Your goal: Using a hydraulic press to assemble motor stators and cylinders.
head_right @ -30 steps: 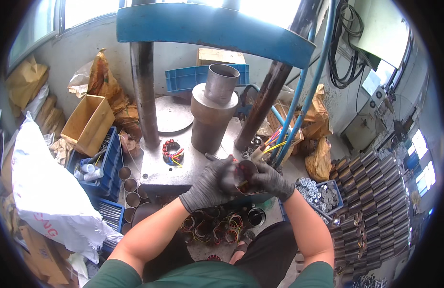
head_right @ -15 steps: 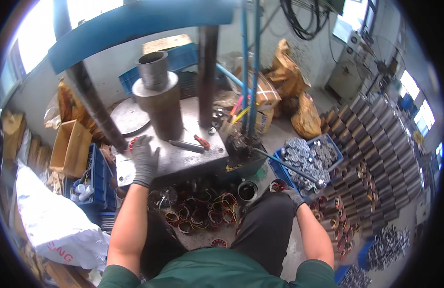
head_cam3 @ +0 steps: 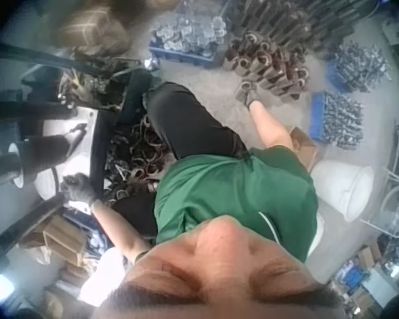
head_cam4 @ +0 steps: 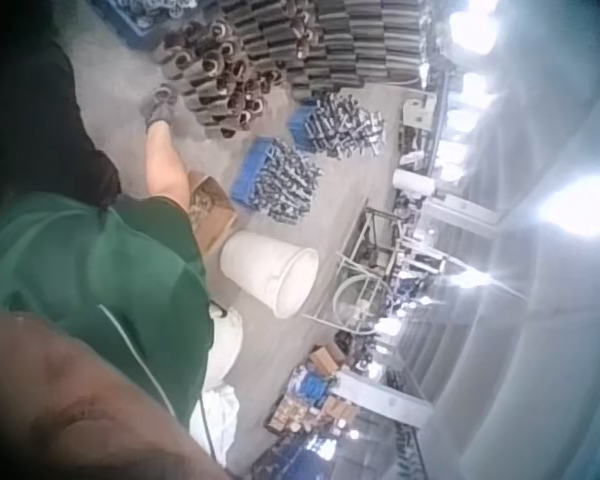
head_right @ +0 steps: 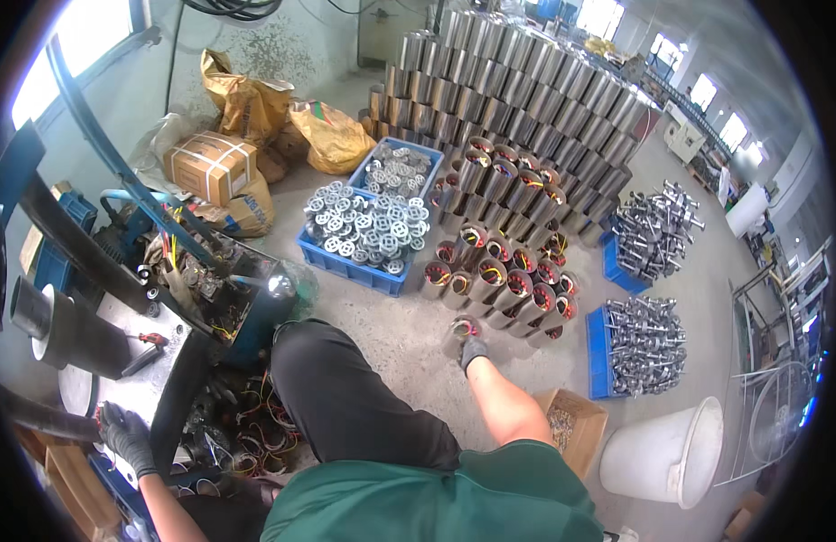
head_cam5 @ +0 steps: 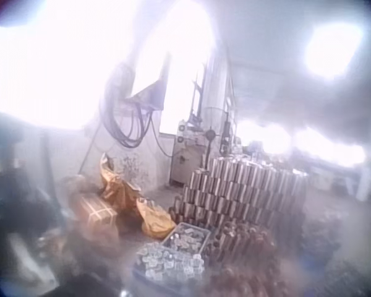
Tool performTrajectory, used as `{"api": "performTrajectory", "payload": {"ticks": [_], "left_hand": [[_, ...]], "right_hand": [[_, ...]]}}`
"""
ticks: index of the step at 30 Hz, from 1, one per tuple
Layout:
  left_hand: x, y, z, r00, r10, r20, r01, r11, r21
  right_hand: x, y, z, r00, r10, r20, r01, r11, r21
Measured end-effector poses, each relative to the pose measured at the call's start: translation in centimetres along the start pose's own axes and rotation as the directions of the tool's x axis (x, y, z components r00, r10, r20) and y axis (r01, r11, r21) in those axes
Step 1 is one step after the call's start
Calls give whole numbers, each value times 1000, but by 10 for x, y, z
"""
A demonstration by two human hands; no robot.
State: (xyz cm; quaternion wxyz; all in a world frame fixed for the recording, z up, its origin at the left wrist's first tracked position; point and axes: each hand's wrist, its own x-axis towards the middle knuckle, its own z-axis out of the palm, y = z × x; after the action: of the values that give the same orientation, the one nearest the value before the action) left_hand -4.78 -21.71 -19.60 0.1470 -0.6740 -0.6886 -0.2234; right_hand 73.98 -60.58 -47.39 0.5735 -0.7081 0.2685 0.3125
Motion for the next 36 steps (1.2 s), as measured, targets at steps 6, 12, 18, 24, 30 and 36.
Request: {"api": "performTrajectory", "payload": {"ticks": [6, 12, 18, 24, 30, 36], "left_hand": [[-36, 20, -18, 994, 67, -91, -68, 998, 2], [-37, 23, -19, 976, 66, -208, -99, 984, -149], [-32, 4, -10, 969, -239, -64, 161, 808, -567], [-38, 33, -42, 993, -109, -46, 94, 962, -257], [-30, 44, -33, 991, -114, -75, 82, 935, -346], [-38, 28, -78, 998, -8, -57, -9, 956, -292]], "right_hand": [[-18, -17, -4, 1000, 0, -10, 1, 987, 159], [-40, -44, 37, 988, -97, 118, 92, 995, 46], [-21, -98, 112, 959, -258, 117, 223, 943, 249], [23, -125, 141, 981, -174, -87, 192, 931, 312], [35, -103, 139, 905, -416, -92, 407, 781, 474], [-116, -70, 172, 748, -165, 643, 379, 901, -210]]}}
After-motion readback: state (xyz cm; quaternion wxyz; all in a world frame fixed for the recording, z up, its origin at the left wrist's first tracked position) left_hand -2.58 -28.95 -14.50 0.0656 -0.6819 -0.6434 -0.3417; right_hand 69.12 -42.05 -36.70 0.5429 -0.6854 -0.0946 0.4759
